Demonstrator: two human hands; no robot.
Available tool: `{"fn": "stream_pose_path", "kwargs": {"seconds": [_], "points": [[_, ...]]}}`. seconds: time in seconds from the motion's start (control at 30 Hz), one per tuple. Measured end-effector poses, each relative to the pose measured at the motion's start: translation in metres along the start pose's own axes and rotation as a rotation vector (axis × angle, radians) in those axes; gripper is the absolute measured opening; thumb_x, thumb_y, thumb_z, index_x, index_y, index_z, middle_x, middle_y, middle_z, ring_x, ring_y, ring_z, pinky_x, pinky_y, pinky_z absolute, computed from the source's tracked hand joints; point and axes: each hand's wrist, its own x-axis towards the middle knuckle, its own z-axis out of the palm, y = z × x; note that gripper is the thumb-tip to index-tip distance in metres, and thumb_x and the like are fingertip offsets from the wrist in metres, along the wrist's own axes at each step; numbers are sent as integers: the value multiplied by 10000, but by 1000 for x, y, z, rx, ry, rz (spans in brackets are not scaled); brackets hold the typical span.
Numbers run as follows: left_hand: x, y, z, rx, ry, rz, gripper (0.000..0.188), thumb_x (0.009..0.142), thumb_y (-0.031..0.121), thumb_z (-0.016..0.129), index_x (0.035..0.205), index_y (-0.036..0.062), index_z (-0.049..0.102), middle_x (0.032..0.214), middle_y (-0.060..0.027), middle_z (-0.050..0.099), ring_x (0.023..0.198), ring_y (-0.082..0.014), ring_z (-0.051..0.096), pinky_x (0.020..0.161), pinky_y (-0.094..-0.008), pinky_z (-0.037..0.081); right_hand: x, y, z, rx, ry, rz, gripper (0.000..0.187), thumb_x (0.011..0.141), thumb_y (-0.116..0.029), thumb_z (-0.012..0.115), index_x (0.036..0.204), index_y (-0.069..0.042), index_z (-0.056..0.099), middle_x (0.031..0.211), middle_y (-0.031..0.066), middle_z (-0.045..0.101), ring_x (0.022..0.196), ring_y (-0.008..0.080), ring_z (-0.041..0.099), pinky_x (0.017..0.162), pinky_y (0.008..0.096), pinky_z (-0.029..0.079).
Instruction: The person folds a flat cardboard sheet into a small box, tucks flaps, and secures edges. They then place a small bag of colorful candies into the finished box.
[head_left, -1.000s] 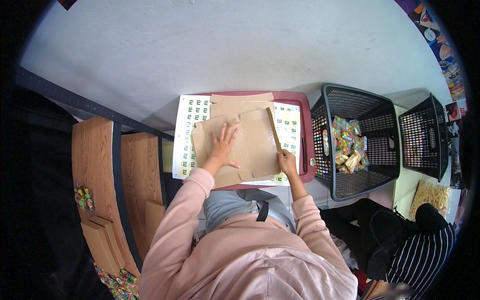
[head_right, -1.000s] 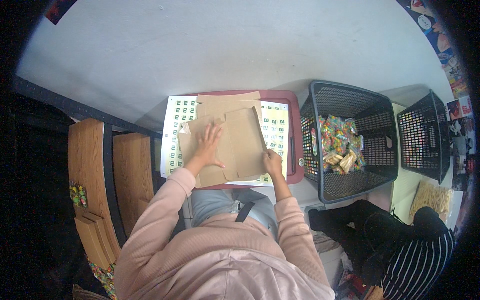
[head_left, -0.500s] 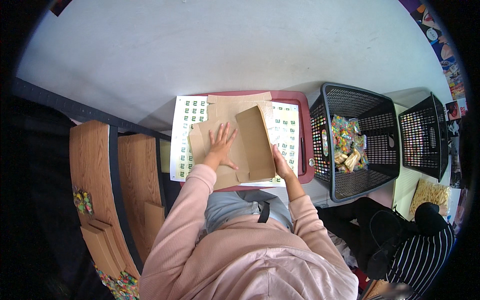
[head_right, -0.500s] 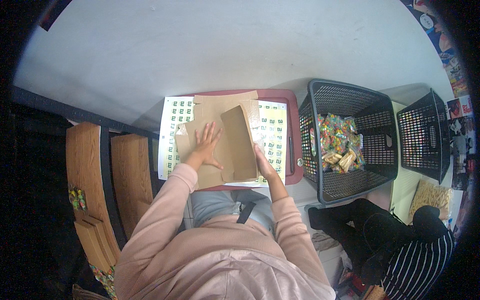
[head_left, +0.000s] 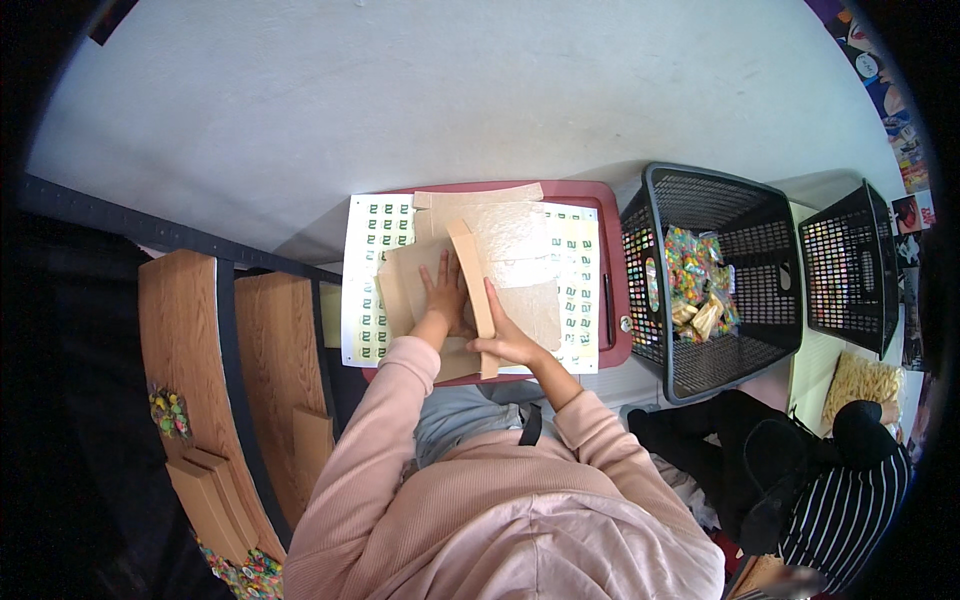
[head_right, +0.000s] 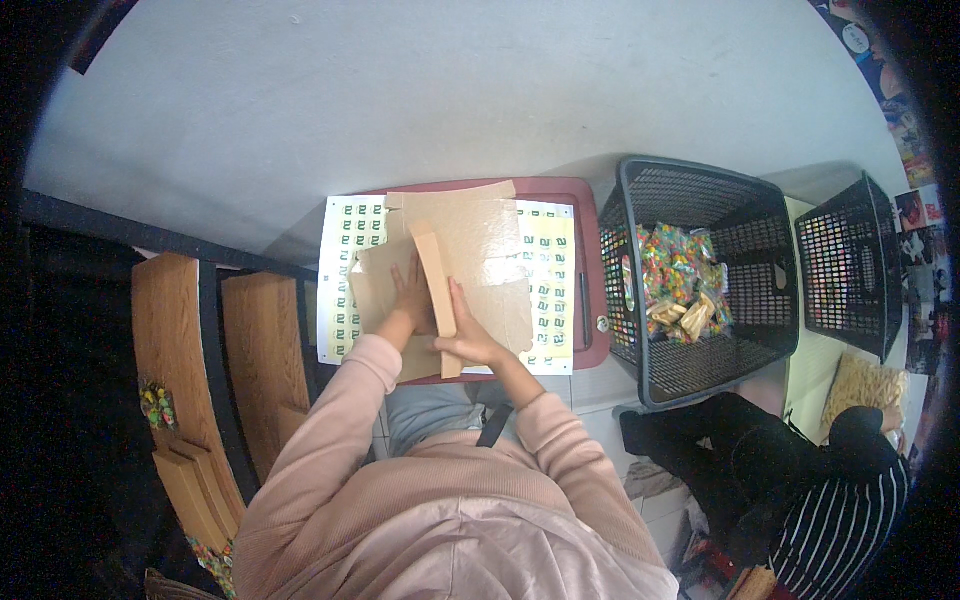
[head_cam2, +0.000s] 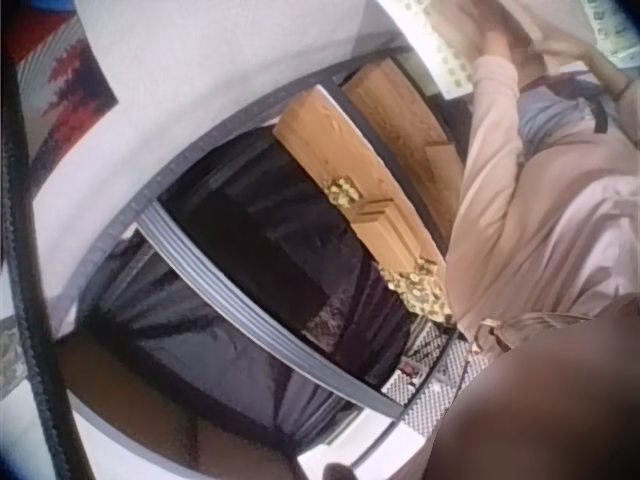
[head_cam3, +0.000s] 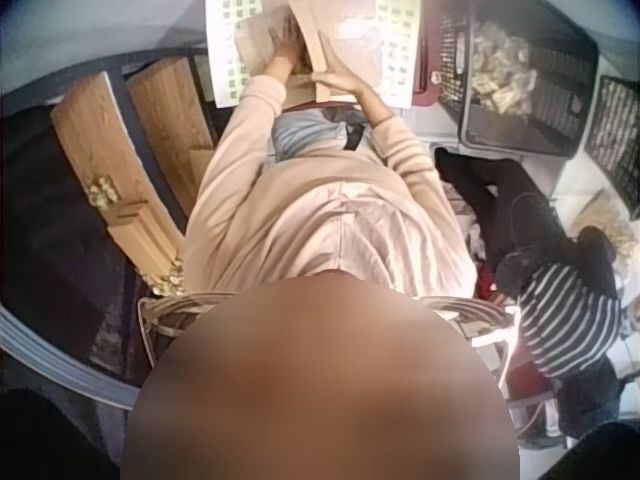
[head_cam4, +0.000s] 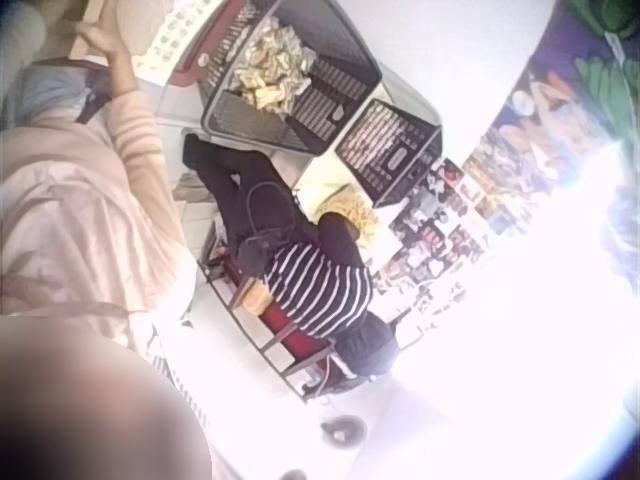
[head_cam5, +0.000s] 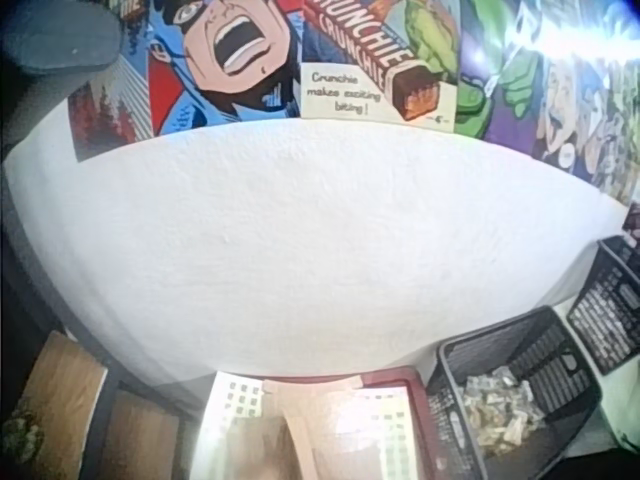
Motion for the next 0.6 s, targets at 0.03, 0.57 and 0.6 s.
{"fn": "stream_pose_path", "kwargs": {"seconds": [0.03, 0.57, 0.6], "points": [[5, -2, 1, 15, -113, 50, 1099, 561, 594, 656, 1414, 150, 124, 1459, -182, -14, 1326, -391, -112, 929, -720, -14, 1, -1, 6, -100, 11, 26, 1122, 598, -177, 694, 1394, -63, -89, 1433, 263, -3, 1348, 334, -21, 1082, 368, 117], [-27, 4, 73, -332, 622, 220, 716, 735, 415, 583, 1335, 120, 329, 1344, -141, 363, 1261, -323, 287, 1026, -541, 164, 14, 1, 38, -379, 63, 187, 1256, 536, -453, 736, 1390, -170, -139, 1387, 329, -132, 1278, 522, -50, 994, 627, 111], [-26, 5, 75, -345, 613, 233, 712, 735, 416, 583, 1332, 118, 333, 1339, -142, 369, 1257, -320, 295, 1026, -531, 173, 14, -5, 40, -398, 57, 234, 1263, 531, -465, 736, 1390, -176, -142, 1387, 324, -143, 1277, 525, -57, 980, 648, 106]]}}
